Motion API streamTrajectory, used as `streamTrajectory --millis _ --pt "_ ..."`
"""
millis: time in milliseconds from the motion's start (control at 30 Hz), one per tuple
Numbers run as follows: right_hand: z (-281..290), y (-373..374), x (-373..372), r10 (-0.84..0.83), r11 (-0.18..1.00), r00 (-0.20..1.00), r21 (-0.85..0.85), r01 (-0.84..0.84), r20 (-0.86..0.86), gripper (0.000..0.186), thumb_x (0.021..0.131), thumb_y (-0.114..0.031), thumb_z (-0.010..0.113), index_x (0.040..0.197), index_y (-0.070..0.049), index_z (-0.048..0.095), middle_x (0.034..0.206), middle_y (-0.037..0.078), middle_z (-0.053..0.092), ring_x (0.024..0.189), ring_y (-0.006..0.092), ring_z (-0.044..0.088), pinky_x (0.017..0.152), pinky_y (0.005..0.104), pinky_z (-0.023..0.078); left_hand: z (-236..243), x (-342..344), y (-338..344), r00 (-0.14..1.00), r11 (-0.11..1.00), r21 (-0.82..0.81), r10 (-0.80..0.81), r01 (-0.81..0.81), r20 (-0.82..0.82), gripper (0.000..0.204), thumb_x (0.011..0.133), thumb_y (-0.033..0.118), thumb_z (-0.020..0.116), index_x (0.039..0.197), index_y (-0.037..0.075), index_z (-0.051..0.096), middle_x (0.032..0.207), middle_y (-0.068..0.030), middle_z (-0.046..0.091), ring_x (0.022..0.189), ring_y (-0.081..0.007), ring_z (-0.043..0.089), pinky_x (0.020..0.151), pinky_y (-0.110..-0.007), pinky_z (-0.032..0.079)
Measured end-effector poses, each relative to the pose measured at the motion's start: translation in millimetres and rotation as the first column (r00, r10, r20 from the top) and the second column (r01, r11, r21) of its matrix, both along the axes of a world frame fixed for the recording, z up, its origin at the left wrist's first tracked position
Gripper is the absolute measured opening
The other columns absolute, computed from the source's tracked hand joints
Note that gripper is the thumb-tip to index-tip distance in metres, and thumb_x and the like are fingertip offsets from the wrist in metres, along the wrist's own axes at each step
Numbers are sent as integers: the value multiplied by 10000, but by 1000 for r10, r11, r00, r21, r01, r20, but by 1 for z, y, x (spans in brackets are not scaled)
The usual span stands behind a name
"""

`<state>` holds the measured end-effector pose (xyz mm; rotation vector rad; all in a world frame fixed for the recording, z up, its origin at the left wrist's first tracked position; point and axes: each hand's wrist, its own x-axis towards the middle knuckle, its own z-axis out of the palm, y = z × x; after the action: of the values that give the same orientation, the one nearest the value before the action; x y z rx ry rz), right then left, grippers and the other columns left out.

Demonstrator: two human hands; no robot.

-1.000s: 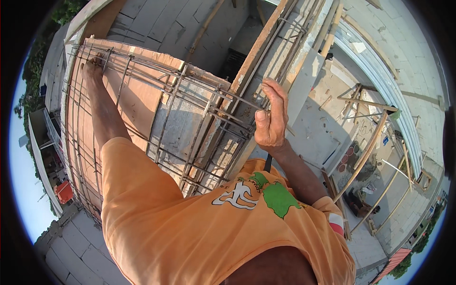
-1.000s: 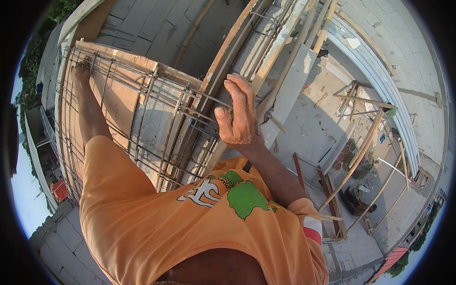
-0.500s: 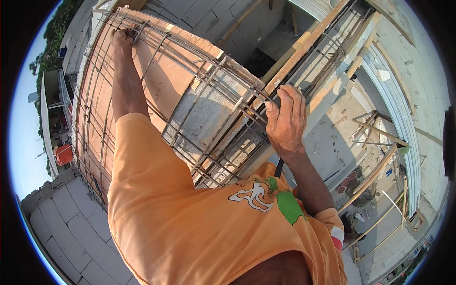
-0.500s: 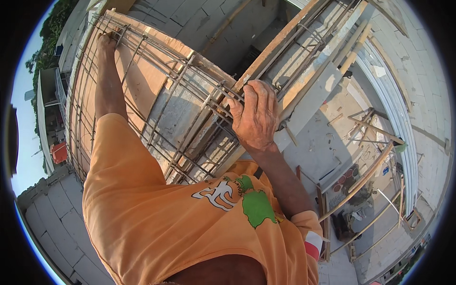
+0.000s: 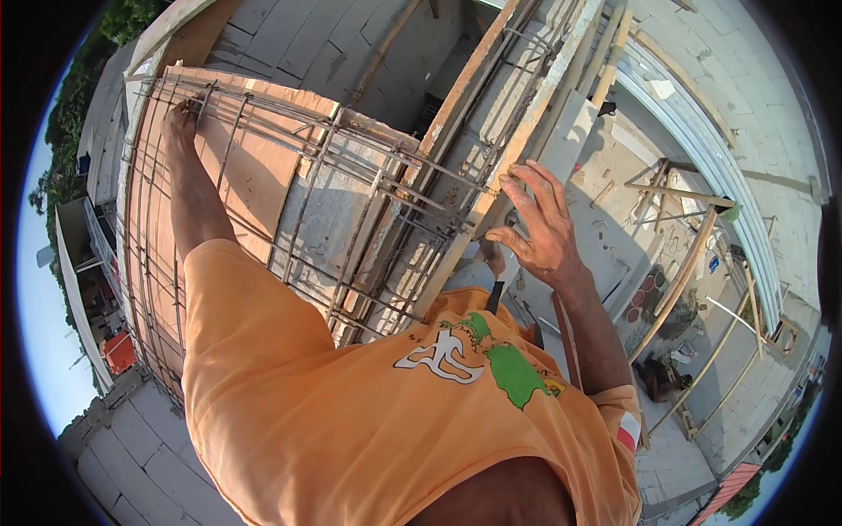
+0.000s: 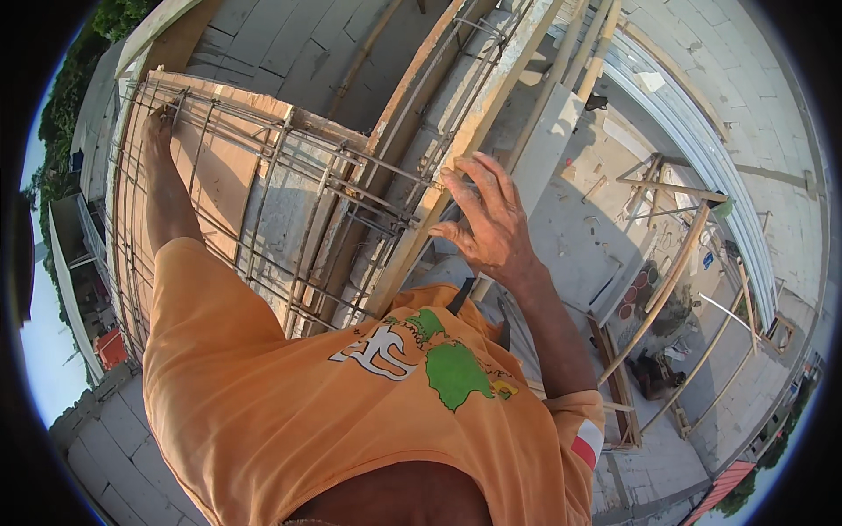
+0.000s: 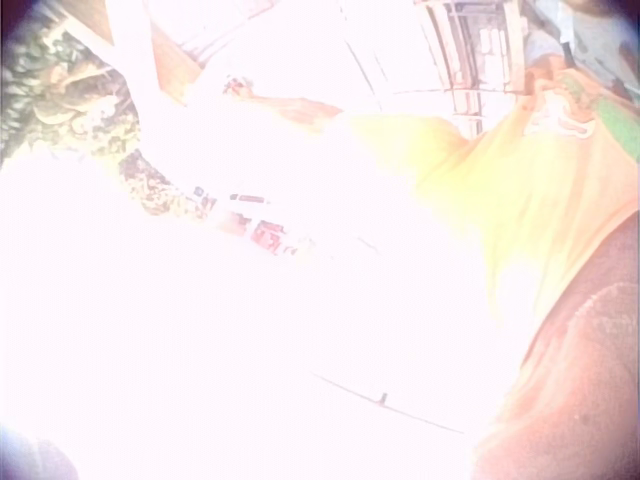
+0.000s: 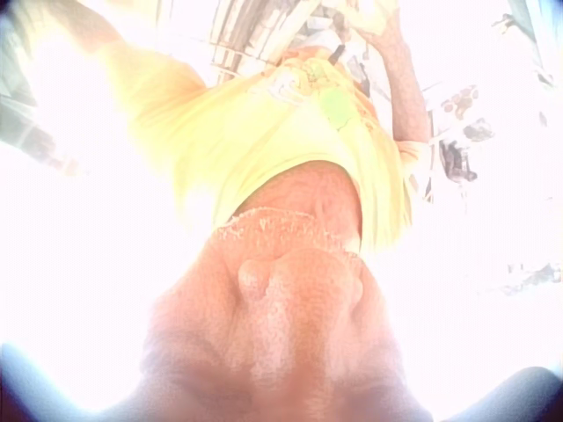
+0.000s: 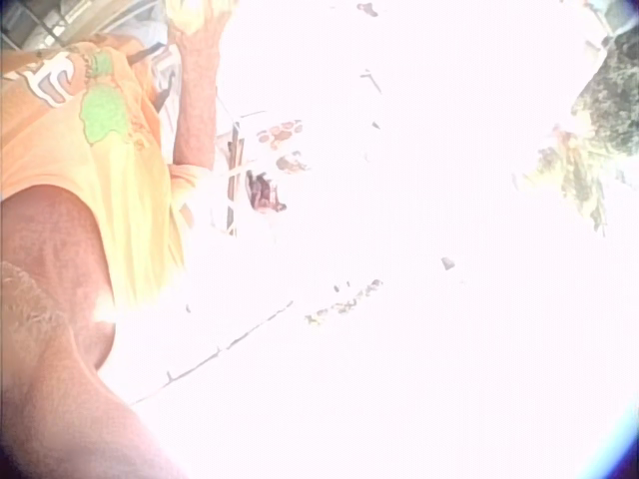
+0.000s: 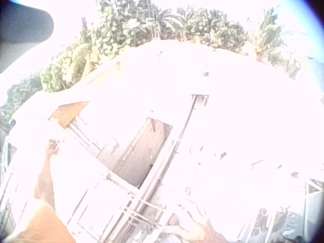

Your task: The person prepares a section for concrete pouring by positioning a rebar mesh over wooden forms and using pliers to secure the steel components. The person uses their hands to lift, slide, and align the metal grid and wooden supports at the edge of the construction area.

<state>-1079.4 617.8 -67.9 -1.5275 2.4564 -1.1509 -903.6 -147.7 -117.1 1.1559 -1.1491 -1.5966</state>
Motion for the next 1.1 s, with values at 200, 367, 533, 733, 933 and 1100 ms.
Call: streamTrajectory --millis 200,367,533,733,933,1100 --pt "-9 -16 -3 98 988 991 126 -86 -87 624 808 -496 641 1264 -76 572 1299 131 483 1292 339 377 1057 517 353 10 -37 61 994 1000 -25 -7 9 109 408 975 -1 420 1333 -190 365 1314 -297 418 1142 -304 541 961 -317 530" --pt "-1 -35 -19 238 962 964 169 -216 -122 722 717 -598 643 1231 -92 610 1262 95 510 1250 335 426 1017 485 380 17 16 32 992 999 -29 29 -26 120 387 986 42 456 1320 -149 418 1334 -261 419 1144 -277 534 944 -315 538" --pt "-10 -36 -26 241 965 927 171 -198 -286 635 805 -635 538 1117 -95 658 1175 59 547 1217 265 441 952 504 380 16 -12 42 994 991 -125 -33 45 101 291 900 -61 576 1143 -168 456 962 -236 584 824 -299 657 663 -381 633" --pt "-19 -41 -28 266 964 914 92 -249 -306 676 739 -634 606 1119 -78 663 1096 74 585 1126 297 500 939 500 363 14 34 -12 984 986 -75 -138 147 115 356 916 -64 540 1201 -106 331 1053 -250 536 864 -341 651 721 -413 636" --pt "-18 -43 -25 218 976 937 77 -204 -274 599 722 -565 668 1027 -49 679 1097 69 573 1134 262 489 892 526 356 -8 8 3 991 992 -79 -86 94 98 527 941 -70 469 1372 -67 165 1217 -313 439 999 -399 612 799 -434 613" --pt "-10 -47 -19 211 977 945 89 -195 -249 612 685 -553 700 1020 -42 668 1090 68 573 1138 258 487 899 533 343 -4 22 -4 992 988 -129 -72 86 105 635 952 -66 440 1456 -58 53 1345 -351 350 1117 -432 568 895 -449 585"
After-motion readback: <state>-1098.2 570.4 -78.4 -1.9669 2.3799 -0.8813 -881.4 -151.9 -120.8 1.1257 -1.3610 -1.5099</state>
